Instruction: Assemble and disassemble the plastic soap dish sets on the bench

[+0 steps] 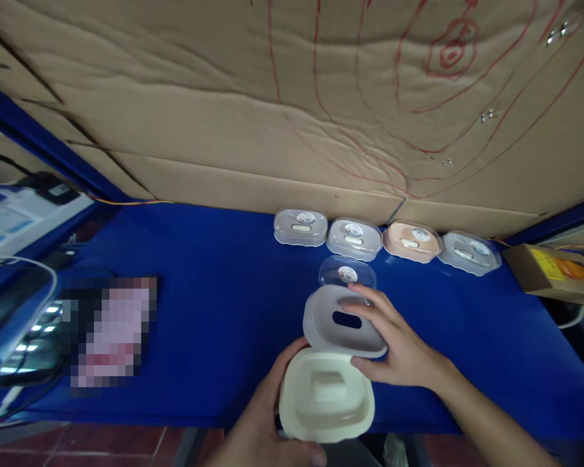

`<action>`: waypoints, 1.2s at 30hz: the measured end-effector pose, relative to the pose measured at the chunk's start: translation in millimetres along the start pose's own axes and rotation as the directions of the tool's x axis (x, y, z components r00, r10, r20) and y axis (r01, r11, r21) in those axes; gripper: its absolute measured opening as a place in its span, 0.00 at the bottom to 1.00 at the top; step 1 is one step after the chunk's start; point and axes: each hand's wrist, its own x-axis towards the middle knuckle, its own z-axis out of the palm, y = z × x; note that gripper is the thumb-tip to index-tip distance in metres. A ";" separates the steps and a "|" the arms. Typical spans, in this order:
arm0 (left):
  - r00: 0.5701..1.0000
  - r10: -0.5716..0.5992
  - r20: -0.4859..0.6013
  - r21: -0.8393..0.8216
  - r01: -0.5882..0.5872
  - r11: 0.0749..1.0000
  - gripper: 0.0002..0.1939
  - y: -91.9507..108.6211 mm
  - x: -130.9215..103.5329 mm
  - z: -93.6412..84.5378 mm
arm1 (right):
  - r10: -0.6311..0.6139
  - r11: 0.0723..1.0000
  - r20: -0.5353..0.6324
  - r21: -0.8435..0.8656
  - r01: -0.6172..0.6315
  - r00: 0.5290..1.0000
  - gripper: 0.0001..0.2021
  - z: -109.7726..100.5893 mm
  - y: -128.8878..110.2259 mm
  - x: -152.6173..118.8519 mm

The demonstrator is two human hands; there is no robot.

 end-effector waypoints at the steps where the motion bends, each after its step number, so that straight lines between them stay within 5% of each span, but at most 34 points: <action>1: 1.000 -0.015 0.008 0.022 0.014 1.000 0.67 -6.2 -3.8 -0.4 | 0.014 0.999 0.017 -0.053 -0.013 1.000 0.33 1.5 2.6 1.1; 8: 0.980 0.025 0.199 0.311 -0.088 0.946 0.59 -56.5 -12.3 -11.9 | 0.030 0.983 0.095 -0.184 -0.012 0.995 0.29 12.7 13.5 5.6; 13: 0.987 -0.027 0.161 0.319 -0.026 0.947 0.63 -53.9 -11.7 -11.7 | 0.023 0.965 0.145 -0.263 0.016 0.989 0.33 9.5 15.5 6.3; 18: 0.988 -0.109 0.109 -0.029 0.113 0.993 0.67 -24.0 -11.8 -5.7 | 0.029 0.958 0.159 -0.285 0.018 0.987 0.38 5.8 15.1 6.3; 24: 0.989 -0.145 0.034 -0.442 0.145 0.885 0.76 -7.5 -11.2 -15.7 | 0.057 0.961 0.176 -0.277 -0.006 0.983 0.36 6.8 13.9 6.2; 31: 0.948 -0.253 -0.193 -0.705 0.045 0.708 0.23 -11.1 -11.1 -38.5 | 0.045 0.967 0.142 -0.255 -0.008 0.989 0.31 9.5 13.9 5.4; 36: 0.908 -0.259 -0.329 -0.876 -0.190 0.444 0.18 20.6 6.6 -49.3 | 0.014 0.977 -0.069 -0.210 -0.028 0.998 0.31 -8.4 12.2 0.9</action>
